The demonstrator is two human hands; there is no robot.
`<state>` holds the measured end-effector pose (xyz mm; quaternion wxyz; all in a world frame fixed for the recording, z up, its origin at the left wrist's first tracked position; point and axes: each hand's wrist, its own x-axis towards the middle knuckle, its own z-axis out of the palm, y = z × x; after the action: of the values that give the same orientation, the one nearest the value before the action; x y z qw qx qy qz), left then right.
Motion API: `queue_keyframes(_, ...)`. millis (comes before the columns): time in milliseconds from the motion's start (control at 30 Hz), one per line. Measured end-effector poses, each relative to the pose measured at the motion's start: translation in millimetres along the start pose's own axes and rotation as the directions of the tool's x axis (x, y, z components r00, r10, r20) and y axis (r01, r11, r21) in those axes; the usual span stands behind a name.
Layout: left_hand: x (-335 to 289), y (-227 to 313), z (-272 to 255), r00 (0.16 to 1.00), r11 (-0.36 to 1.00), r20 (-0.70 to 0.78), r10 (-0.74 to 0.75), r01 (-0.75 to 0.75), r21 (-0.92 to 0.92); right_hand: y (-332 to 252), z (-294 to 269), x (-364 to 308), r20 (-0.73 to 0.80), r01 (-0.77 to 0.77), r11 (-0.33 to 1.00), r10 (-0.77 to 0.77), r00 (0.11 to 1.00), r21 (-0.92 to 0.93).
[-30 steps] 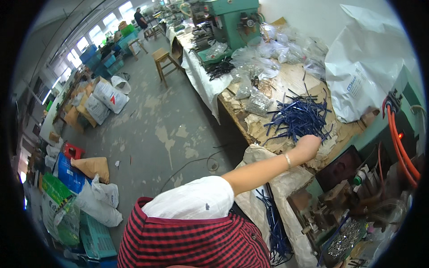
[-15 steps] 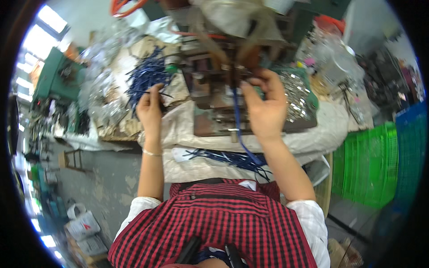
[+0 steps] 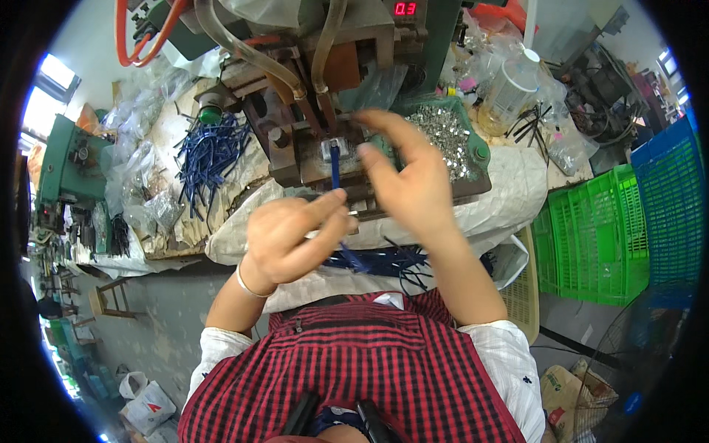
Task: The person repeatedly picks up blue wires and small metal pins, inserts them into a press machine, and operates the lever to crimp the components together. The finished pieces are placed into a pile on the workbench.
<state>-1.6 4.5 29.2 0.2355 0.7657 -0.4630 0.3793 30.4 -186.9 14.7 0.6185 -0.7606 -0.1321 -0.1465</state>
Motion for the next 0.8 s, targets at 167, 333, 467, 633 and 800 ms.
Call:
queue_keyframes(167, -1.5, -15.1, 19.3, 0.995, 0.995, -0.016, 0.094, -0.094, -0.023, 94.3, -58.7, -9.5, -0.155, -0.107, 0.482, -0.06, 0.986, -0.87)
queue_keyframes(333, -3.7, -15.5, 22.4, 0.997, 0.997, -0.042, 0.062, -0.064, -0.054, 119.4, -59.1, -15.7, -0.163, -0.016, 0.576, -0.204, 0.965, -0.817)
queue_keyframes(467, -4.5, -12.2, 20.0, 0.999, 0.999, -0.018, 0.038, -0.038, -0.025, 102.6, -41.4, 5.2, 0.152, 0.277, 0.497, -0.279, 0.948, -0.822)
queue_keyframes(633, -32.7, 8.3, 5.2, 0.988, 0.988, 0.014, -0.156, 0.156, -0.023, 122.0, -49.2, 12.5, -0.031, 0.198, 0.602, -0.348, 0.937, -0.774)
queue_keyframes(800, -81.6, -34.7, -47.4, 0.828, 0.806, -0.419, -0.372, 0.512, 0.297, 124.0, -78.8, -24.3, -0.574, -0.173, 0.96, 0.27, 0.773, 0.219)
